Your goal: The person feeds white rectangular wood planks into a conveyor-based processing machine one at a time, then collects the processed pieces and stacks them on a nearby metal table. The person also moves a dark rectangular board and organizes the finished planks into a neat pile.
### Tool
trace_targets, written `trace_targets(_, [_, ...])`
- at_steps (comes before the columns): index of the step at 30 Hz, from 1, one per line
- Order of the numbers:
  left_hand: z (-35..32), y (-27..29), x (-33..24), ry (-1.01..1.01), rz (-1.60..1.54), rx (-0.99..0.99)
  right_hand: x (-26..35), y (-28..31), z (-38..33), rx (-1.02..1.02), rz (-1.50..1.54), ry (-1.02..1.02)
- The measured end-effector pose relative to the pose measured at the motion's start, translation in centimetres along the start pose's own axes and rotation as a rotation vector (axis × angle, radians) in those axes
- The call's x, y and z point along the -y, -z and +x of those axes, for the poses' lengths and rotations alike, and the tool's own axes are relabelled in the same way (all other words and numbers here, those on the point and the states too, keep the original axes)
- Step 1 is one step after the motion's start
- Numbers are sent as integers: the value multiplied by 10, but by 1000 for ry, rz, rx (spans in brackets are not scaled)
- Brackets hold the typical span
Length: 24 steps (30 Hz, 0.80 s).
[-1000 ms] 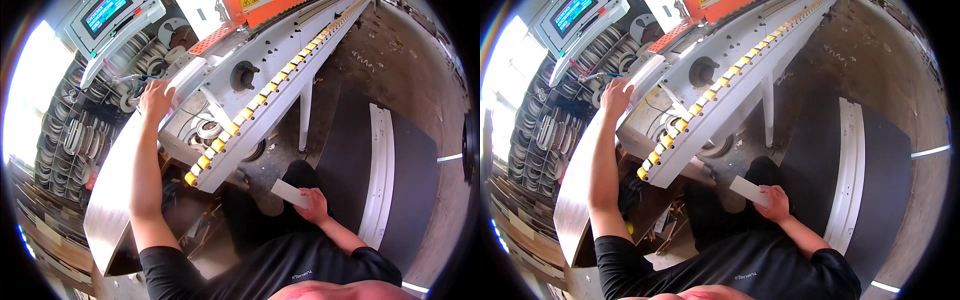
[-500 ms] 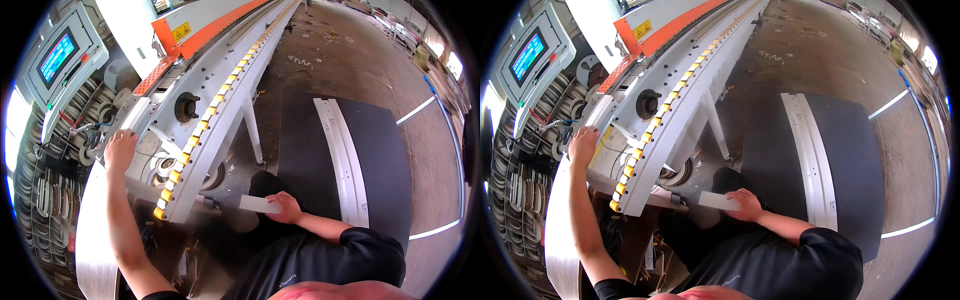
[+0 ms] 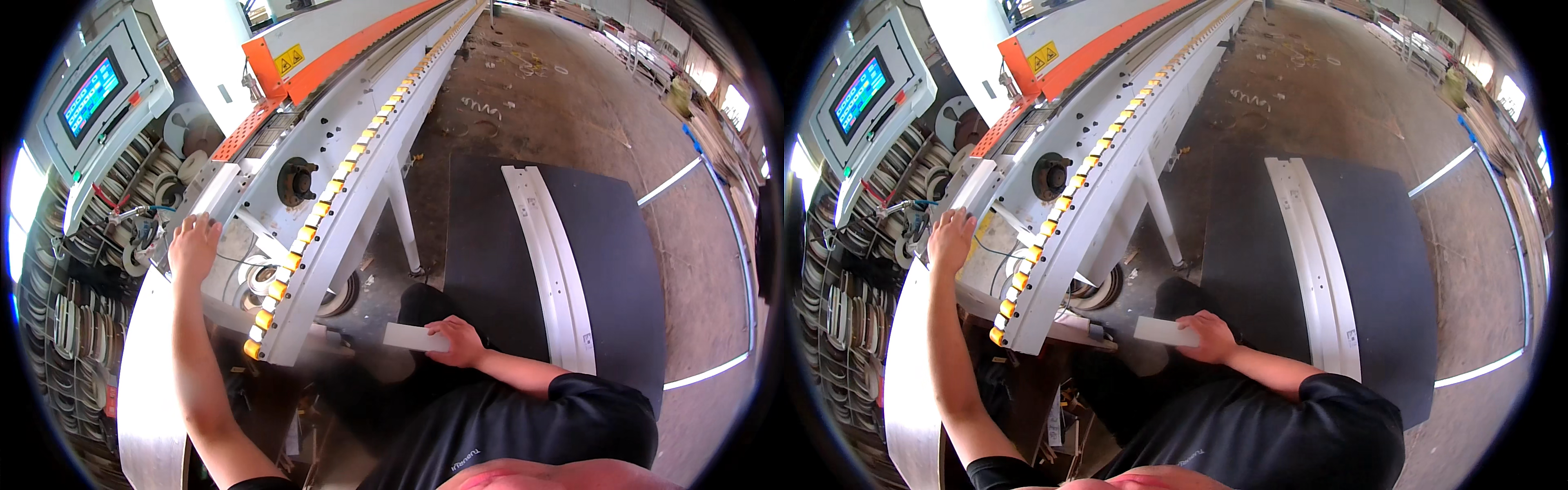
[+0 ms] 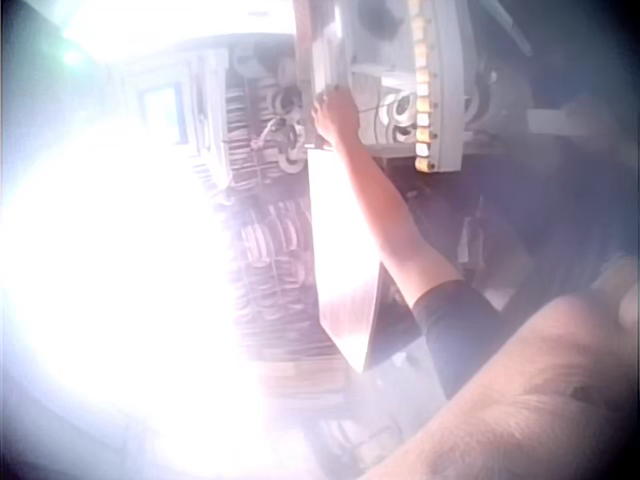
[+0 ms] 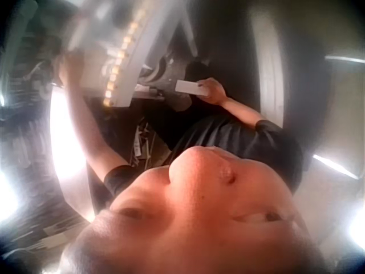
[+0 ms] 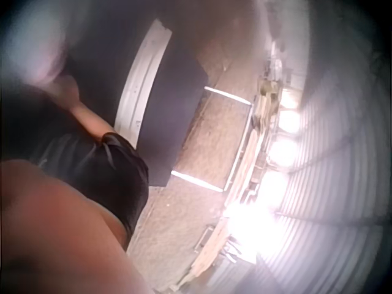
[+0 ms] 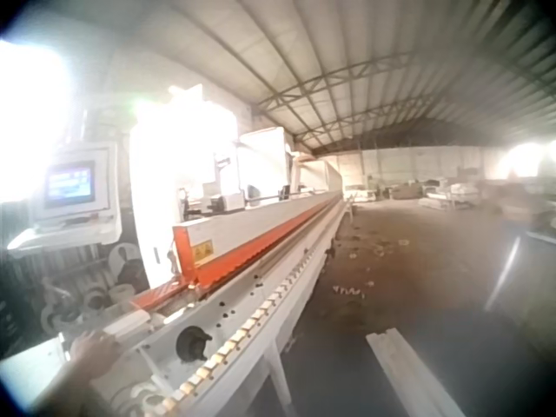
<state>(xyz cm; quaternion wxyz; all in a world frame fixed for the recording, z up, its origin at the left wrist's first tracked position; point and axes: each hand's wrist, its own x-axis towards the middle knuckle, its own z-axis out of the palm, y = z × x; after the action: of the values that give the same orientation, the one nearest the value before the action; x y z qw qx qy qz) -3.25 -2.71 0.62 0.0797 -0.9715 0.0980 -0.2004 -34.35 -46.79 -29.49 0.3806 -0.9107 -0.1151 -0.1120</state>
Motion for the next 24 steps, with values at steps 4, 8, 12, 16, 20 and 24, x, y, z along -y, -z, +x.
trace_targets(4, [0, 1, 1, 5, -22, 4, 1, 0, 1, 32, -22, 2])
trace_targets(8, [-1, 3, 2, 6, -56, 3, 1, -1, 2, 35, -19, 10])
trace_targets(12, [-1, 8, -3, 3, -83, 2, 3, -1, 2, 40, -30, 2])
trace_targets(16, [0, 6, 1, -9, -70, -12, 1, -3, 2, 29, -27, 14])
trace_targets(20, [0, 12, -6, 29, -54, -3, 1, -3, 2, 27, -34, 20])
trace_targets(24, [1, 17, -12, 91, -34, 0, -1, -4, 1, 30, -39, 12])
